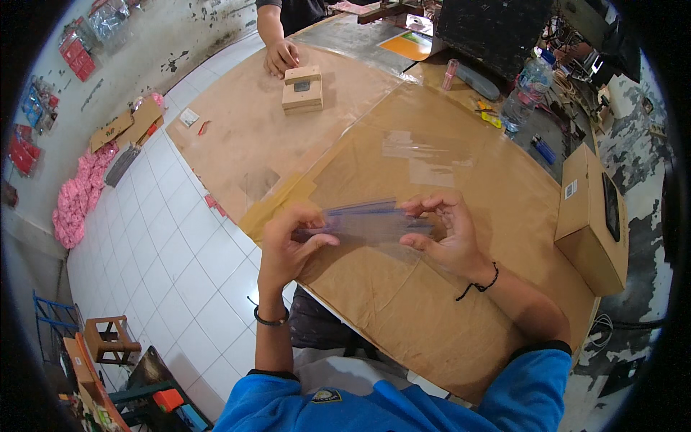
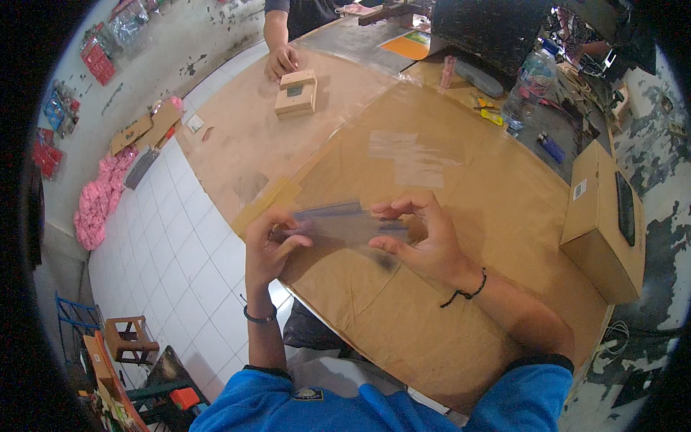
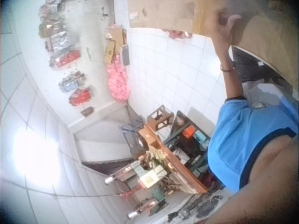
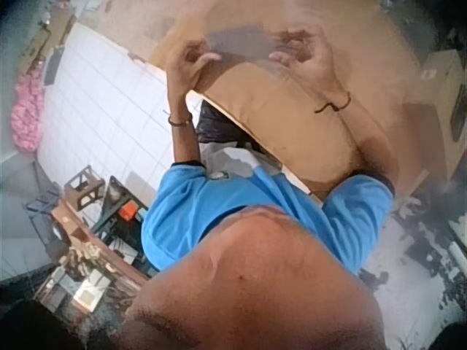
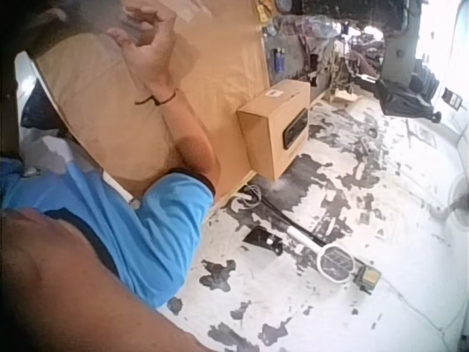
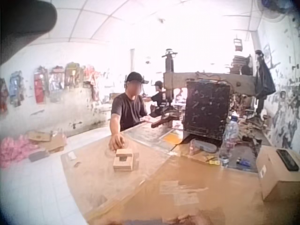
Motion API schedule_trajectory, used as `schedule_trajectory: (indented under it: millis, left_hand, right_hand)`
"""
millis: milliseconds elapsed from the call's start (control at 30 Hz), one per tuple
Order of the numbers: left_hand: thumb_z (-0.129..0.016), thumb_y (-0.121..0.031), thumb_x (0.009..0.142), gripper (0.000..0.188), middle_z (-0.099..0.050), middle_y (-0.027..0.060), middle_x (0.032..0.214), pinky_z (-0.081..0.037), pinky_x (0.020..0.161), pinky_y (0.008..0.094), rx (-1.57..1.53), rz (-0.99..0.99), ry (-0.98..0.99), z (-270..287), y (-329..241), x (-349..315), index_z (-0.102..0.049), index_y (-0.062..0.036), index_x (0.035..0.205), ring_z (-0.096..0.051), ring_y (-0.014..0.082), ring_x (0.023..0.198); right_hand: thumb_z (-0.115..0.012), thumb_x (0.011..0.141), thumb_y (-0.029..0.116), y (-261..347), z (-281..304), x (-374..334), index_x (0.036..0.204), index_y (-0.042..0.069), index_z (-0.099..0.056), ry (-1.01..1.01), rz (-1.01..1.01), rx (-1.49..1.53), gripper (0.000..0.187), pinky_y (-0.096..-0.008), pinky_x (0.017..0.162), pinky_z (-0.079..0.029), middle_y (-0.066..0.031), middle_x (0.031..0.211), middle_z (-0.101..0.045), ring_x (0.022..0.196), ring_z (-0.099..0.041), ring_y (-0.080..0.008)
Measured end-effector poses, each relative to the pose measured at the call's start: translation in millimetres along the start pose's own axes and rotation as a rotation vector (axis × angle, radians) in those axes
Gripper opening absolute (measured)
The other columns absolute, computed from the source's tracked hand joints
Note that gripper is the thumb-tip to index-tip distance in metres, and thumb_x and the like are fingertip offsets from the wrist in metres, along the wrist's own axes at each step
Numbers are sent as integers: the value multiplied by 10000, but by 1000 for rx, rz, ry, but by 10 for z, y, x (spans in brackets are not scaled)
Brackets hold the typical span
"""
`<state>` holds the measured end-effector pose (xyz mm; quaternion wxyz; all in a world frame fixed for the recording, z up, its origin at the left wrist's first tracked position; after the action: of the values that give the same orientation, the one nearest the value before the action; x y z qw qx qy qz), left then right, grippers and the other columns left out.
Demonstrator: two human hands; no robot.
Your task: The person aligns and stacks thin, transparent plastic sheets on a wooden board by hand. They pick up several individual sheets from a pile and organize them into a stack before setting them aside.
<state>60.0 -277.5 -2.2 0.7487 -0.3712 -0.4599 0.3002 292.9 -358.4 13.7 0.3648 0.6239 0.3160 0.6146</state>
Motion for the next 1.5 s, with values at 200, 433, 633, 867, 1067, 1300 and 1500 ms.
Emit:
schedule_trajectory:
  millis: [200,433,633,867,1067,1300,1500]
  left_hand:
    - [-922,-221,650,438,-619,41,839,-500,679,282,133,-21,96,-65,-48,22,-630,-38,920,-595,173,762]
    - [-897,-165,718,377,-630,65,856,-520,721,310,124,16,150,-125,-56,2,-630,-38,953,-628,199,784]
    - [-860,-82,773,510,-621,10,928,-515,814,285,-255,102,28,3,136,-57,-564,-65,1187,-617,137,887]
    - [-832,-14,721,571,-593,15,888,-506,789,275,-133,199,257,-80,93,-69,-615,-68,1246,-610,143,890]
    - [-808,-39,629,466,-637,36,906,-489,777,338,209,-73,413,-284,-165,33,-728,-137,1078,-599,237,877]
    - [-816,-85,634,445,-630,24,873,-442,798,345,210,-111,385,-266,-109,-16,-738,-154,1067,-599,237,865]
    - [-826,-192,709,308,-601,7,822,-406,749,334,277,-54,423,-352,-170,75,-749,-167,1006,-563,204,801]
  right_hand:
    - [-824,826,99,-87,-72,31,1140,17,-603,189,-177,-309,393,-331,903,-546,-116,1130,-676,1054,-668,-194]
    - [-805,850,123,-151,-130,16,1165,22,-611,196,-324,-269,384,-330,878,-551,-87,1049,-696,989,-696,-178]
    - [-814,840,111,-113,-83,54,1058,34,-636,187,-280,-331,292,-304,833,-551,-46,980,-698,935,-689,-153]
    - [-834,804,178,-68,-120,113,968,83,-648,477,-257,-469,266,-347,838,-519,-47,958,-679,917,-656,-227]
    - [-793,780,201,51,-188,177,974,130,-660,622,74,-791,246,-383,872,-451,-45,947,-626,956,-586,-277]
    - [-782,712,139,36,-179,124,998,125,-676,621,76,-713,306,-387,848,-433,-40,938,-630,916,-576,-269]
    - [-778,797,253,-3,-147,164,975,112,-673,613,11,-666,250,-400,837,-440,-55,904,-622,899,-576,-289]
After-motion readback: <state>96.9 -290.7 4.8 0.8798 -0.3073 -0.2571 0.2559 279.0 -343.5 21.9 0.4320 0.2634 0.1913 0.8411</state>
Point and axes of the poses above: each hand's wrist, its own x-axis towards the middle knuckle, its own z-axis out of the back of the hand, y = z × x, the point moved 9 cm from there along x, towards the middle knuckle
